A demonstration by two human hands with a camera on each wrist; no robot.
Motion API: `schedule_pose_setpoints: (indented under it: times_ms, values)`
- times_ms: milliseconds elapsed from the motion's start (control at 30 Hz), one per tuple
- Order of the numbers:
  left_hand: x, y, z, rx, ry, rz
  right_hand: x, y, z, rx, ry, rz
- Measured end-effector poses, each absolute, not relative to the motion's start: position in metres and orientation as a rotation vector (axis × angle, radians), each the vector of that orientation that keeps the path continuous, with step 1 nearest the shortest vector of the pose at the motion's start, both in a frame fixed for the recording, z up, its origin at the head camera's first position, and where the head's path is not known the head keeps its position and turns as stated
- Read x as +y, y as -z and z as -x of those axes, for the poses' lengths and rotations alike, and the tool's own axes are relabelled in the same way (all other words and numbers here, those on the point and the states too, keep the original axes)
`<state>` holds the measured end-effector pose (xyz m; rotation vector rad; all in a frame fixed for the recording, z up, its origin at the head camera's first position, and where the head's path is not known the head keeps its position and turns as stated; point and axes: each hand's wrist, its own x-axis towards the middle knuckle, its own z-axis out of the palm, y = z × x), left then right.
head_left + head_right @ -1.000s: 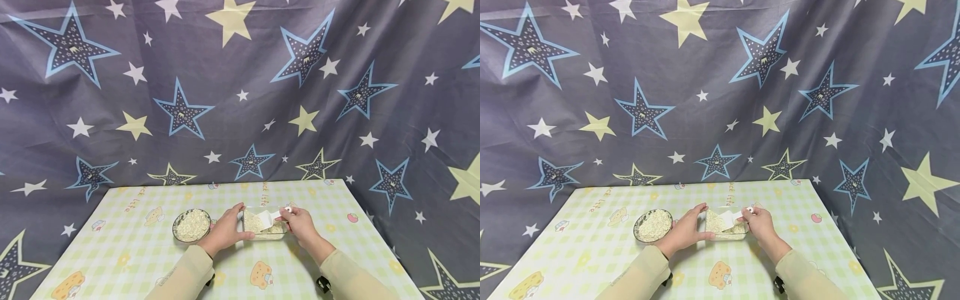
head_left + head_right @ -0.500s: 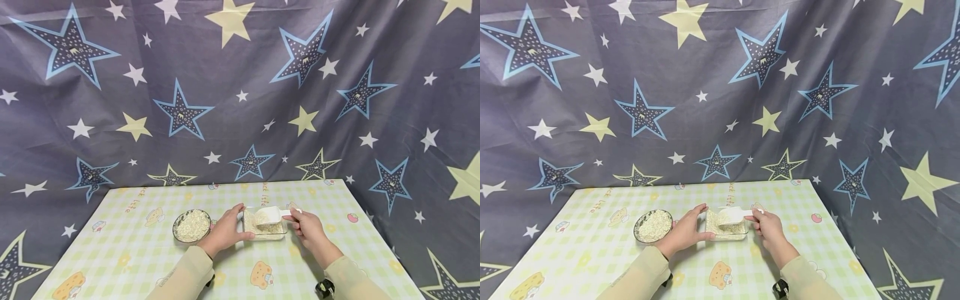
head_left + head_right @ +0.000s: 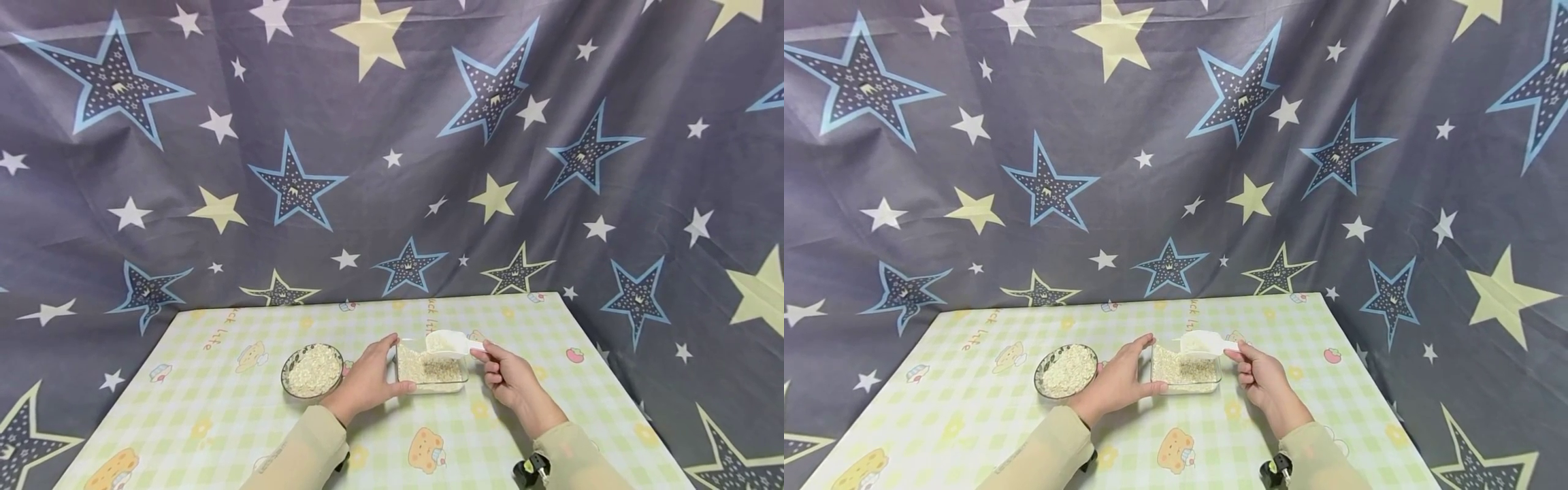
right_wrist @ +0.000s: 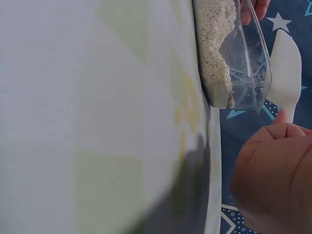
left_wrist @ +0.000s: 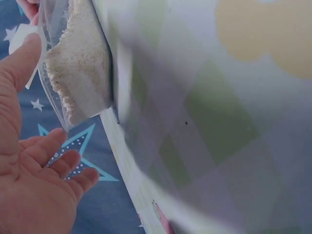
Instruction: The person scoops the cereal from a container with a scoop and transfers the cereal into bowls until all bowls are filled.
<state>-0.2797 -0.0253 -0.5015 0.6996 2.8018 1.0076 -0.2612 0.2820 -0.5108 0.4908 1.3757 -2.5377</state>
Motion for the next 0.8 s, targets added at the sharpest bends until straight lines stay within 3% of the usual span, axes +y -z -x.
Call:
schedule_pose_setpoints:
  times_ms: [433, 800]
  values:
    - [-0.052, 0.482, 0.268, 2.887, -1.12, -0.694, 0.271, 0.494, 0.266, 1.415, 2.518, -0.442]
    - [-0.13, 0.478, 0.263, 3.023, -1.102, -0.588, 0.219, 0.475, 0.277, 1.49, 2.492, -0.35]
